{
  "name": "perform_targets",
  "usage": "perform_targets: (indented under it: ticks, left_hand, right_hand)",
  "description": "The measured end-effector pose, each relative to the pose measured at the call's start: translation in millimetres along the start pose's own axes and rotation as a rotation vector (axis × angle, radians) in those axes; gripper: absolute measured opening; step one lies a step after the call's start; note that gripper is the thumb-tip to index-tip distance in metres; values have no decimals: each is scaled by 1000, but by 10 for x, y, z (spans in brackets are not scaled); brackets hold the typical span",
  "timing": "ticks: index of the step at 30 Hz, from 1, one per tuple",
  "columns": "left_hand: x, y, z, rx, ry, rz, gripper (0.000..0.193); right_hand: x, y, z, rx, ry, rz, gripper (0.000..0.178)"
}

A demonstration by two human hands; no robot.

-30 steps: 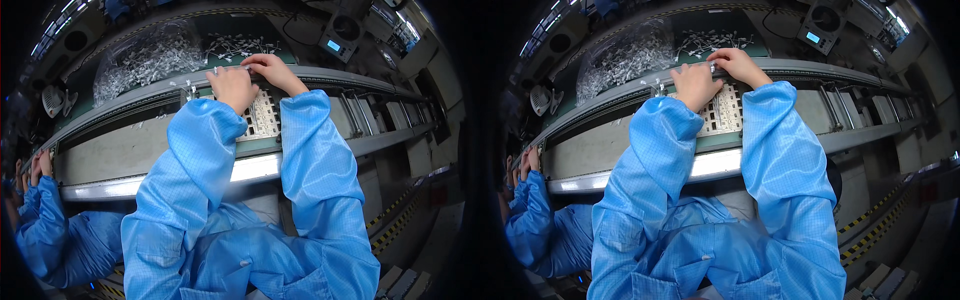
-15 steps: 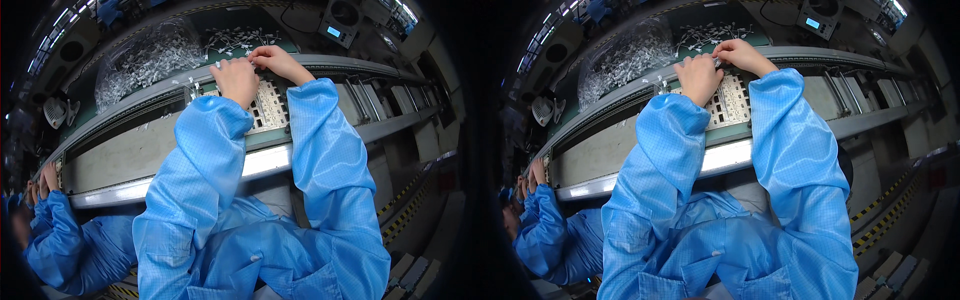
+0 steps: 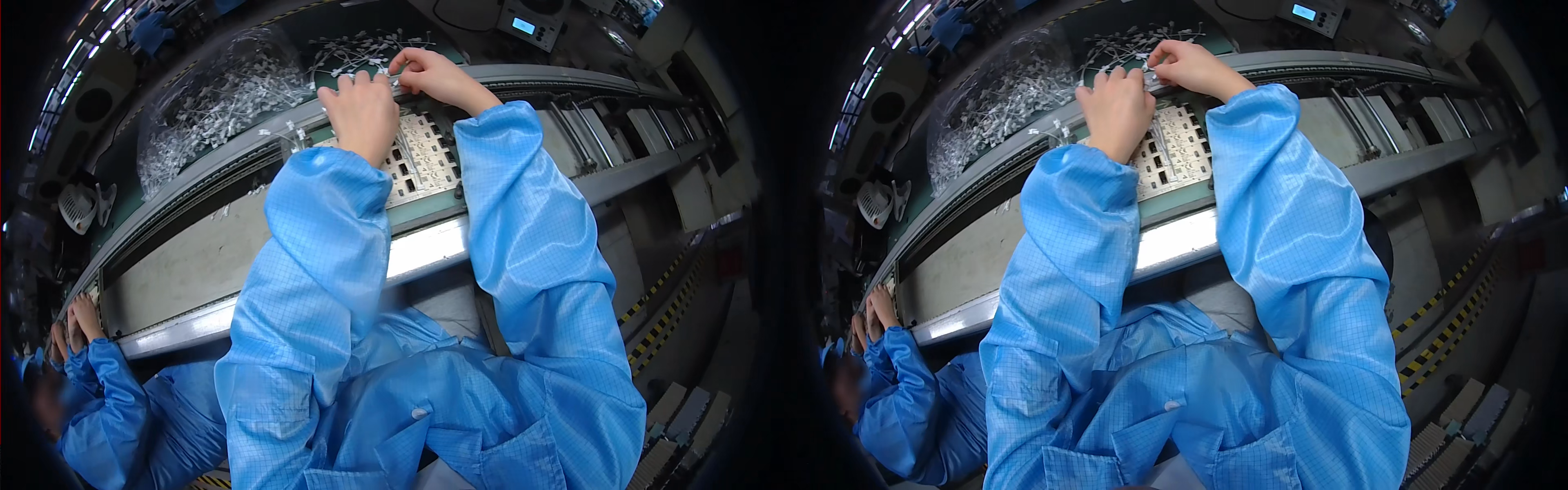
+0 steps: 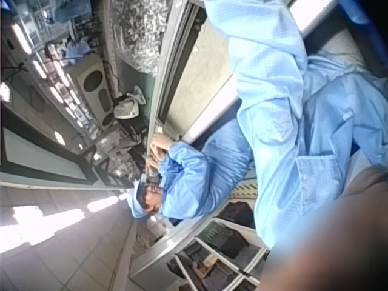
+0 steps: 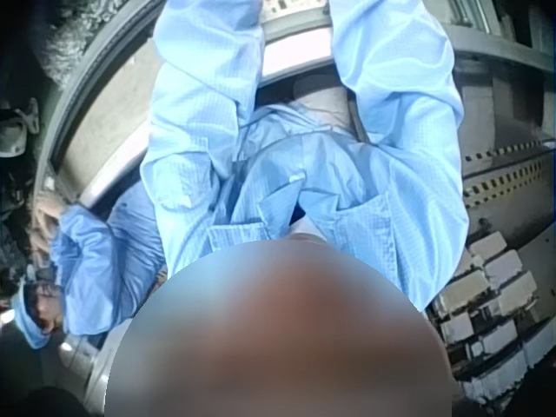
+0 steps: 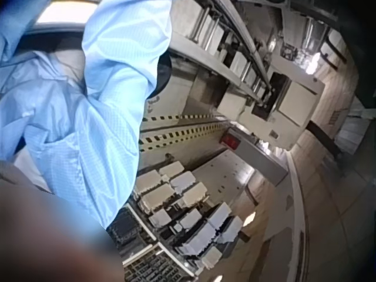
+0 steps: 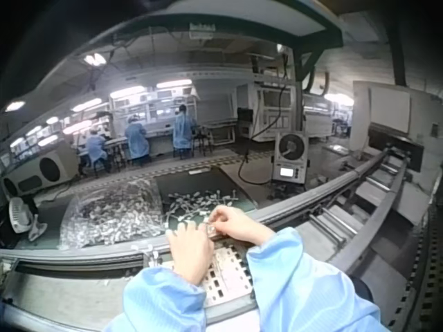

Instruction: The recorder is manually assembling small components into a circuit board housing at a workstation.

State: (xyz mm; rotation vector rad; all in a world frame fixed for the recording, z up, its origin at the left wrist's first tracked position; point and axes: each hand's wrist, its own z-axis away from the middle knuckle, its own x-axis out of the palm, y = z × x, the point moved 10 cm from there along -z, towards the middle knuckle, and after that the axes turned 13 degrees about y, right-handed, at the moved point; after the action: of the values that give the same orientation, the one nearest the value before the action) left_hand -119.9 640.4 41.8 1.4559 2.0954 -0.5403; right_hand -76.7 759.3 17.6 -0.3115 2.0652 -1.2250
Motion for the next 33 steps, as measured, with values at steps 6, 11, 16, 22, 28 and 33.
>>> perform_targets:
  ticks: [6,11,16,22,28,33]
  left_hand:
    - [65,112,37,110,-19,58,14]
    - [47,277,38,217,27,158,11]
    - [74,256,31,182,-13,166,12]
    - [101,221,76,176,-7,219,15]
    - [105,194,62,114,-44,263,17]
    - [-12,-286,-153,-145,-110,105,23]
  right_hand:
    - [-119,-146,133,-167,-125,449,15]
    - [-127,-162,154,-215,-124,549,17]
    - [-98,-124,186,-185,-164,632,16]
    - [-121,-70,156,-163,-175,624,18]
    - [-174,23,126,-136,-110,561,13]
    - [-229,130,117,-57,-172,519,15]
